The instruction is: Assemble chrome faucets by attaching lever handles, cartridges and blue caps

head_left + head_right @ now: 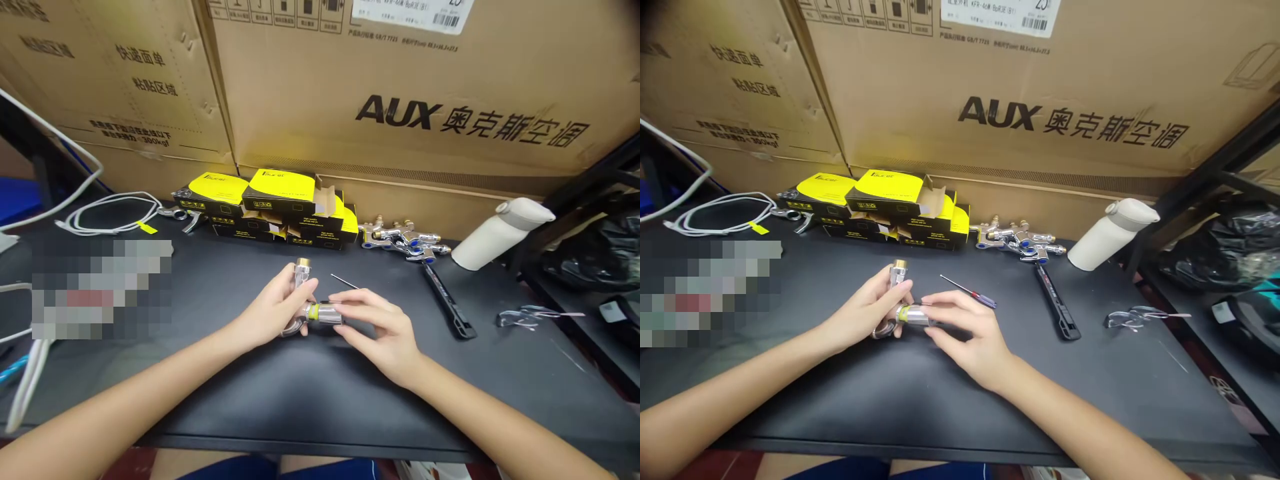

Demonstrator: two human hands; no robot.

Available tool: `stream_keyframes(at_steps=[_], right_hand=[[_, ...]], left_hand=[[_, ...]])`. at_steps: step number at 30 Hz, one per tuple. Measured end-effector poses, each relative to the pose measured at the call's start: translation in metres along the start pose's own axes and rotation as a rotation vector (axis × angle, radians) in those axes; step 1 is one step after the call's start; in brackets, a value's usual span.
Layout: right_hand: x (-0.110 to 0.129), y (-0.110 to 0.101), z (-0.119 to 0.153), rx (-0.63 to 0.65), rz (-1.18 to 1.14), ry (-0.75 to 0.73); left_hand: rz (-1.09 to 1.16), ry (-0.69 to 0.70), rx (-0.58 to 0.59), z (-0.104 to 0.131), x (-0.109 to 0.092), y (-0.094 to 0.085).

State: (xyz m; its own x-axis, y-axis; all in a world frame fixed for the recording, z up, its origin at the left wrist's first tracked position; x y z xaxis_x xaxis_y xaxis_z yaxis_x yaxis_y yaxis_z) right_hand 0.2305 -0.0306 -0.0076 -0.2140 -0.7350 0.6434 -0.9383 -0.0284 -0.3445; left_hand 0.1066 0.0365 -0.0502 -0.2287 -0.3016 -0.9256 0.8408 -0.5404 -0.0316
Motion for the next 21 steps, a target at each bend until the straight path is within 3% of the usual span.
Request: stream_keyframes(at_steps=[3, 7, 10, 16, 21], right_hand=[[-0.001, -0.001, -0.001, 0.0, 0.019, -0.009], [-0.033, -0.005, 0.01, -0.107, -0.159, 0.319], [-0.045, 0.0, 0.019, -0.113, -0.261, 0.503], [-0.039, 0.01, 0.021, 0.039, -0.167, 0.498], [-0.024, 0.009, 0.013, 0.08, 0.036, 0.252]], left_hand=[[0.022, -0.011, 0.05, 0.004, 0.001, 0.006], [0.076, 0.045, 0.167, 0.01, -0.003, 0.015], [0.038, 0.139, 0.206, 0.012, -0.004, 0.019], [0.013, 0.006, 0.204, 0.005, 0.009, 0.023], [0.036, -0.097, 0.148, 0.004, 0.008, 0.016]])
Point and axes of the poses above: each hand's wrist, its own z-axis away from the middle knuckle, its own y-axis out of the palm, x = y × z, the point moved 9 cm from there along -z, towards the middle knuckle, and after that the axes turned 12 degrees about -y, right-handed, at the moved point
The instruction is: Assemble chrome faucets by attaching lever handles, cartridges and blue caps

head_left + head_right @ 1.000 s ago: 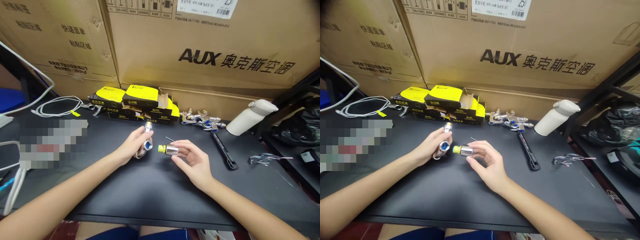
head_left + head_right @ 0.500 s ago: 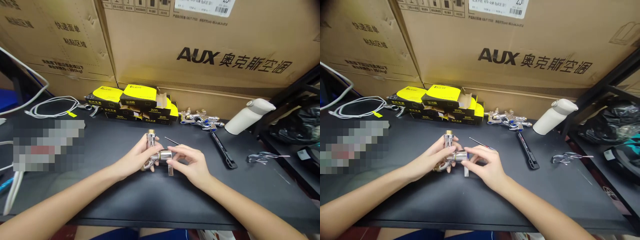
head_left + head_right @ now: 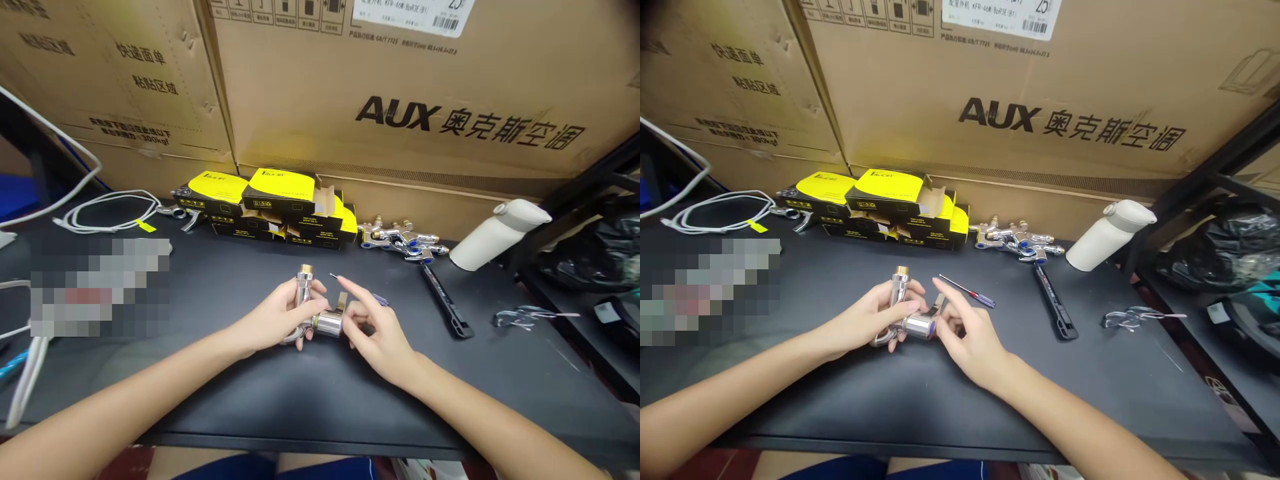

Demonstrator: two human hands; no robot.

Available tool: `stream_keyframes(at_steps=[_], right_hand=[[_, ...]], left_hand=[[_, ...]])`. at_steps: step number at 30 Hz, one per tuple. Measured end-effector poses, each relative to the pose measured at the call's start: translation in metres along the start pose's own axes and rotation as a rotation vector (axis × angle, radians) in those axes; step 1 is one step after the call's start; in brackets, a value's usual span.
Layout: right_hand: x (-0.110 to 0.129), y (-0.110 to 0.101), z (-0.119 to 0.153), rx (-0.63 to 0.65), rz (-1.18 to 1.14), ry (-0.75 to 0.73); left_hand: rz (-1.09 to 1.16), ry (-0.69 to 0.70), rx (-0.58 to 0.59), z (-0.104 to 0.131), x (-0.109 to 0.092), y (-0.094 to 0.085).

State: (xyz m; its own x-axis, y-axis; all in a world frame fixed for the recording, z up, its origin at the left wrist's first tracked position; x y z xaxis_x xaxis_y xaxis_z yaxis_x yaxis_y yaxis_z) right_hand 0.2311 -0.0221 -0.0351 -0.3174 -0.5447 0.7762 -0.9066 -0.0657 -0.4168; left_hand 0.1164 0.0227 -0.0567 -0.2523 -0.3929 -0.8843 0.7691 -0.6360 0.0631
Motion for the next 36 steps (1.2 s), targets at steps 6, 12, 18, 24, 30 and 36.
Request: stream_keyframes(at_steps=[6, 12, 18, 24, 30, 36], right_hand=[[0.0, 0.004, -0.001, -0.006, 0.003, -0.062], [-0.001, 0.004, 0.001, -0.009, -0.051, -0.026], [0.002, -0.001, 0.001, 0.0, 0.045, -0.025], [0.012, -0.004, -0.001, -0.015, 0.089, -0.093], [0.016, -0.006, -0.005, -0.009, 0.102, -0.096], [0.017, -0.012, -0.004, -0.05, 0.105, -0.122]], left_hand=[[0.053, 0.055, 0.025, -0.001, -0.001, -0.003], [0.089, 0.073, -0.015, -0.001, -0.007, -0.007], [0.139, 0.023, -0.04, -0.002, -0.007, -0.012], [0.14, 0.005, -0.009, -0.002, -0.004, -0.01], [0.132, 0.07, 0.008, -0.002, -0.006, -0.011], [0.16, 0.027, 0.035, -0.002, -0.004, -0.009]])
Point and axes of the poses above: each hand's wrist, its own z-axis away from the middle knuckle, its own y-axis out of the palm, x = y × z, the point moved 9 cm from there along -z, towards the middle knuckle, and after that the axes turned 12 degrees about -y, right-handed, at the moved point
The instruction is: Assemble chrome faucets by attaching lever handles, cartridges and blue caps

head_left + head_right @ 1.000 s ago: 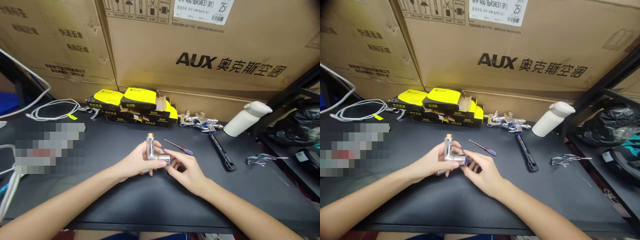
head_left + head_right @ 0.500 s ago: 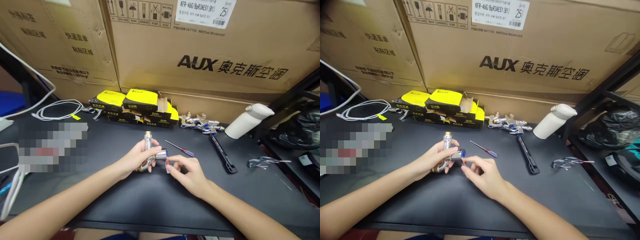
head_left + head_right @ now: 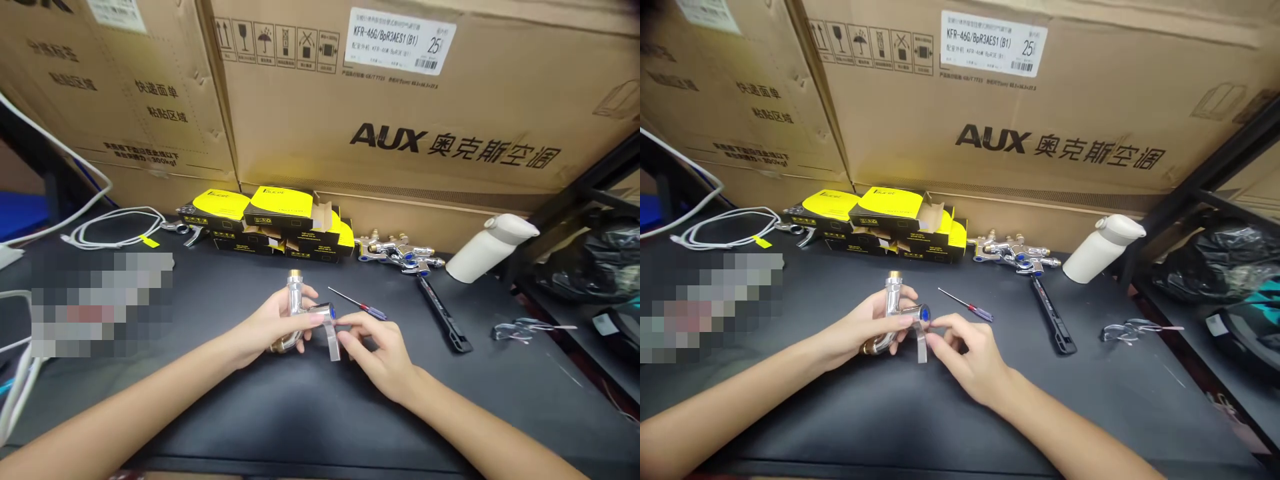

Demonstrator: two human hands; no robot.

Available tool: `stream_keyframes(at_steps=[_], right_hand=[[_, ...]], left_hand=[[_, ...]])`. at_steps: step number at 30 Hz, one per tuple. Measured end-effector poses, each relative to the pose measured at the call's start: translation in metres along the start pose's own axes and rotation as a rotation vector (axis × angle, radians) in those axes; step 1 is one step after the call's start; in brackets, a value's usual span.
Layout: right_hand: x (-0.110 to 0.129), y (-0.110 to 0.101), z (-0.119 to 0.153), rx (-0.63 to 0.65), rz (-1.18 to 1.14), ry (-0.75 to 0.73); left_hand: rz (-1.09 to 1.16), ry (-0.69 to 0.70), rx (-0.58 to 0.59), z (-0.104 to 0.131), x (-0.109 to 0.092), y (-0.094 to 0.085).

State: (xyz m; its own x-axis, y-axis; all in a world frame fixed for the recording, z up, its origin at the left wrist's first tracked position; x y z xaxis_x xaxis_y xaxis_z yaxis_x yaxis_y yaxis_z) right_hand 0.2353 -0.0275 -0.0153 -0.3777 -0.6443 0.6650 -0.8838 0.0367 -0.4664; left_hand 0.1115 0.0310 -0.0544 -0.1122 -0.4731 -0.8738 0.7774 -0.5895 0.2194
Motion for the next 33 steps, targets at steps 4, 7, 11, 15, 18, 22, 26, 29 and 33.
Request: stream_keyframes(at_steps=[4, 7, 11, 15, 18, 22, 26, 29, 33], right_hand=[[0.002, -0.004, 0.001, -0.06, -0.026, -0.057], [0.007, 0.002, 0.003, -0.016, -0.037, -0.142], [0.01, 0.007, 0.007, 0.002, -0.031, -0.208], [0.008, 0.004, 0.007, -0.017, -0.009, -0.19], [0.004, 0.003, 0.007, -0.021, -0.01, -0.142], [0.0, 0.003, 0.008, -0.026, -0.012, -0.1], [0.002, 0.002, 0.007, -0.031, -0.006, -0.12], [0.0, 0.002, 0.006, -0.033, -0.011, -0.086], [0.001, 0.002, 0.006, -0.031, -0.042, -0.075]], left_hand=[[0.01, -0.042, 0.036, 0.0, 0.003, 0.002], [0.008, -0.041, 0.098, 0.0, 0.004, 0.008], [-0.001, -0.047, 0.151, 0.001, 0.005, 0.014], [-0.037, -0.058, 0.161, 0.001, 0.006, 0.016], [-0.062, -0.036, 0.127, 0.002, 0.003, 0.012], [-0.067, -0.031, 0.112, 0.004, 0.002, 0.008], [-0.038, -0.015, 0.147, 0.004, 0.001, 0.009], [-0.03, 0.001, 0.152, 0.004, 0.001, 0.01], [-0.072, -0.025, 0.111, 0.004, 0.003, 0.01]])
Point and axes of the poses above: each hand's wrist, its own z-axis away from the middle knuckle, its own y-axis out of the palm, x = y × z, the point moved 9 cm from there along -z, towards the middle knuckle, and after that the axes turned 12 degrees about -y, right-handed, at the moved point
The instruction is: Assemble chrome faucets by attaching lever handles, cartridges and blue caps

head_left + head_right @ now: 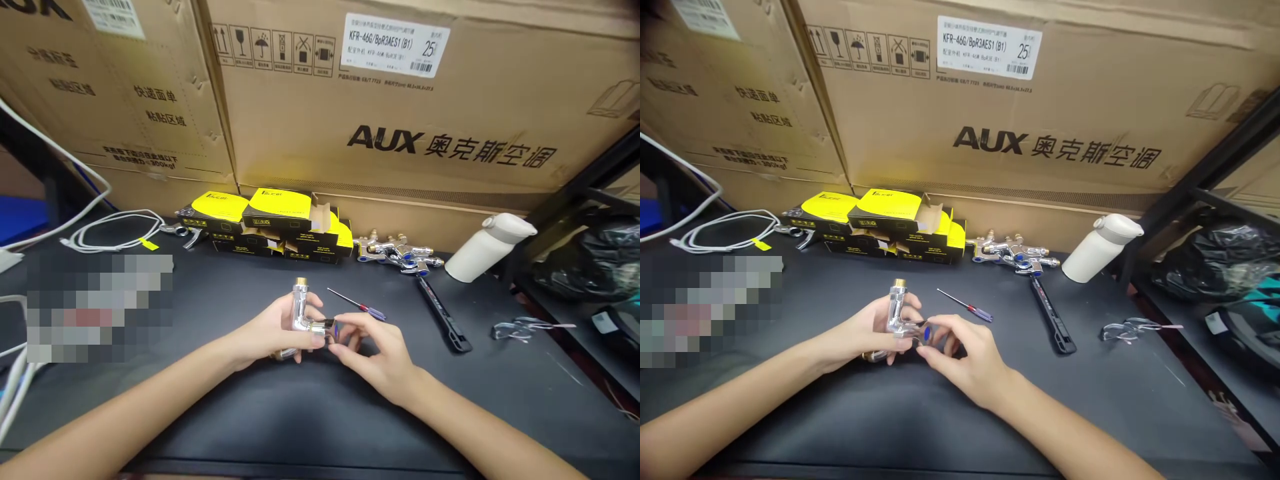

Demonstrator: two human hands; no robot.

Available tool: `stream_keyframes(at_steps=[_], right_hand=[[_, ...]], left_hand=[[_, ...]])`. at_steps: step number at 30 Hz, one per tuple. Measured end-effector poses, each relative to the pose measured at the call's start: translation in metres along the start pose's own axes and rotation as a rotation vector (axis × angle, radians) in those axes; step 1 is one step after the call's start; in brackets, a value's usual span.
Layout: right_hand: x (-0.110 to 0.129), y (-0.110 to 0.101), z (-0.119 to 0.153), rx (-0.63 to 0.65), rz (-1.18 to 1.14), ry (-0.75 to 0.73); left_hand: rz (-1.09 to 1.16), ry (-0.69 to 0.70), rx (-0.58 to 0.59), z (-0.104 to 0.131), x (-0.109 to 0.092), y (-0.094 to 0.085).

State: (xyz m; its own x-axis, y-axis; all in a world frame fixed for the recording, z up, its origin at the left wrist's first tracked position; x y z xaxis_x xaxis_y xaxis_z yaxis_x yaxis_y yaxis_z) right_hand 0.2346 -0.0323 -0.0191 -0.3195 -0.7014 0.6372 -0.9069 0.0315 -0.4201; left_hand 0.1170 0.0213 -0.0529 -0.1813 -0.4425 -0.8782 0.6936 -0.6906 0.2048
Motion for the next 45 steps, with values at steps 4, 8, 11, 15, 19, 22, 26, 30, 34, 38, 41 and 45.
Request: stream_keyframes(at_steps=[4, 8, 11, 15, 19, 22, 26, 30, 34, 38, 41, 45], right_hand=[[0.005, -0.001, 0.0, -0.004, -0.01, -0.049], [0.015, 0.005, -0.001, 0.068, 0.013, -0.151], [0.017, 0.005, 0.0, 0.052, 0.036, -0.168], [0.015, -0.001, 0.0, -0.015, 0.039, -0.171], [0.016, -0.001, -0.002, -0.008, 0.038, -0.179], [0.018, -0.002, -0.005, -0.006, 0.063, -0.2], [0.015, -0.001, -0.006, -0.002, 0.06, -0.183], [0.013, -0.003, -0.006, -0.014, 0.099, -0.144], [0.015, -0.001, -0.007, 0.036, 0.151, -0.133], [0.018, 0.007, -0.007, 0.139, 0.137, -0.138], [0.017, 0.011, -0.005, 0.185, 0.074, -0.125], [0.013, 0.013, -0.001, 0.2, -0.039, -0.078]], left_hand=[[-0.031, -0.059, 0.028, -0.001, 0.005, 0.004], [-0.012, -0.048, 0.094, -0.001, 0.003, 0.009], [-0.026, -0.068, 0.09, 0.0, 0.004, 0.01], [-0.014, -0.043, 0.032, 0.002, 0.002, 0.006], [-0.016, -0.026, -0.013, 0.002, 0.003, 0.002], [-0.001, -0.018, -0.015, 0.002, 0.003, 0.001], [0.021, -0.021, -0.008, 0.002, 0.0, 0.001], [0.03, -0.026, 0.0, 0.001, 0.0, 0.001], [0.005, -0.024, -0.014, -0.001, 0.003, -0.001], [-0.017, 0.029, -0.017, -0.001, 0.001, -0.001], [-0.062, 0.046, 0.008, 0.0, 0.002, 0.002], [-0.096, -0.03, 0.007, 0.0, 0.007, 0.004]])
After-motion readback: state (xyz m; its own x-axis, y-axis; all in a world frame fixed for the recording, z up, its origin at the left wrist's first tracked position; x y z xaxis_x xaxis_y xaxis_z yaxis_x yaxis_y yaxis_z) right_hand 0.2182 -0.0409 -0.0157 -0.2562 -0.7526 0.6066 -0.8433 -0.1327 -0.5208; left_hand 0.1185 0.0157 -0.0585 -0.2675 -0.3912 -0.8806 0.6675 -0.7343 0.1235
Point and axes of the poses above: each hand's wrist, its own z-axis away from the middle knuckle, its own y-axis out of the palm, x = y × z, the point moved 9 cm from there along -z, towards the middle knuckle, and after that the axes turned 12 degrees about -y, right-handed, at the moved point
